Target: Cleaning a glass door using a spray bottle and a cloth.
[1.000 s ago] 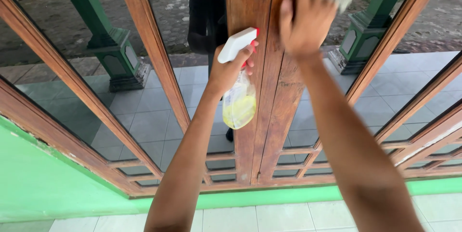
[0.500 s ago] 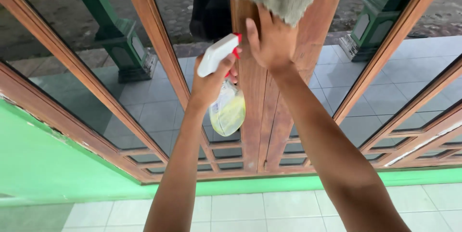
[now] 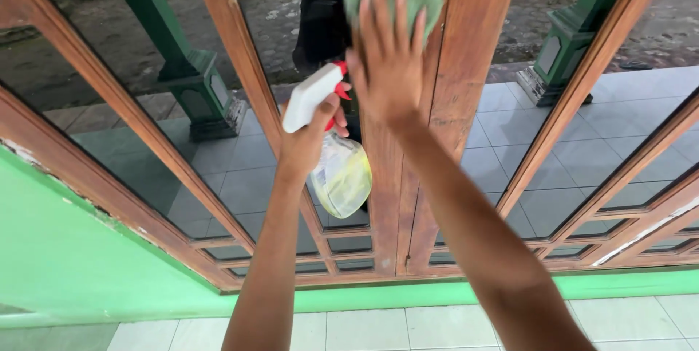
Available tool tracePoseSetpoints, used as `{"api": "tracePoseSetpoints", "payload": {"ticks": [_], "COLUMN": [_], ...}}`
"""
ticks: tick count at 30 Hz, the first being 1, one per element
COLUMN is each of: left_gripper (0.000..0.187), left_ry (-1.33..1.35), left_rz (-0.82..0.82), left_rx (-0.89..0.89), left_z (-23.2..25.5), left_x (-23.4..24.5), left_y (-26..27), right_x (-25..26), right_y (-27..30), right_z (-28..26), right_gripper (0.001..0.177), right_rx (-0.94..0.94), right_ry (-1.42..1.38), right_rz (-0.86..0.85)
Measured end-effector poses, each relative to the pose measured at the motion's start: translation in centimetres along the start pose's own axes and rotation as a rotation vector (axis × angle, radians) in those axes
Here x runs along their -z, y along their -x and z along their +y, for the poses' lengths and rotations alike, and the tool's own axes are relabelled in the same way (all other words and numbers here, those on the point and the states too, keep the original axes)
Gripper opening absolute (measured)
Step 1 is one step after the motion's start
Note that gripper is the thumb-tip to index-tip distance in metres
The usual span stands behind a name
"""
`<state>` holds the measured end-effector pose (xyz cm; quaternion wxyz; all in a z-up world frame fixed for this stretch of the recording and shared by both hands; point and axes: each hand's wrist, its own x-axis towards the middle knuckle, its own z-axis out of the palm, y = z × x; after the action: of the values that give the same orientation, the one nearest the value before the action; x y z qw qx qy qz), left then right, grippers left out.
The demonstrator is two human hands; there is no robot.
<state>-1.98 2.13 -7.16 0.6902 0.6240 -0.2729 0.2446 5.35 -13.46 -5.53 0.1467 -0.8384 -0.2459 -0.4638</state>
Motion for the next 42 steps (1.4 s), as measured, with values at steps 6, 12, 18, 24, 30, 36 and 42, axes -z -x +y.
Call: {"api": "tracePoseSetpoints", "payload": {"ticks": [6,12,18,24,30,36,42], "left_gripper": [0.029,0.033,0.032,0.035,0.066,0.089,0.058], "left_ry": [-0.012,-0.017,-0.142,-0.672,-1.125,-1.197,-1.196], "left_rz": [0.0,-0.004,-0.009,-0.031,-0.107,-0.1,-0.088], "left_rx": [0.03,0.048,-0.137,-0.417,-0.578,-0.519,-0.562], "left_z": [-0.8,-0.8,-1.4,-0.4,2.6,1.6,3.3], "left_x": [-0.2,-1.6,-3.8,-3.9,-5.9,-6.1,-7.5], "left_y": [1.2,0.0,-2.3,-4.6,-9.9,-9.8,-9.6], "right_x": [-9.1,-1.1,-3.6,-0.4,3.8,1.5,0.4], "right_y": [12.8,1.6,7.6,2.9,-5.7,-5.1,-5.7], "right_z": [7.5,9.3,8.7,11.0,11.3,12.6,13.6], "right_gripper": [0.059,0.045,0.055,0.038,0.047,0.054,0.059], "right_rx": [0.222,-0.012,0.086,0.261,0.078,0.232,0.024], "right_ry": [0.022,0.134,0.107,0.091,0.088,0.137,0.106], "right_rz": [-0.191,0.268,0.214,0.224,0.243,0.435,0.239]}}
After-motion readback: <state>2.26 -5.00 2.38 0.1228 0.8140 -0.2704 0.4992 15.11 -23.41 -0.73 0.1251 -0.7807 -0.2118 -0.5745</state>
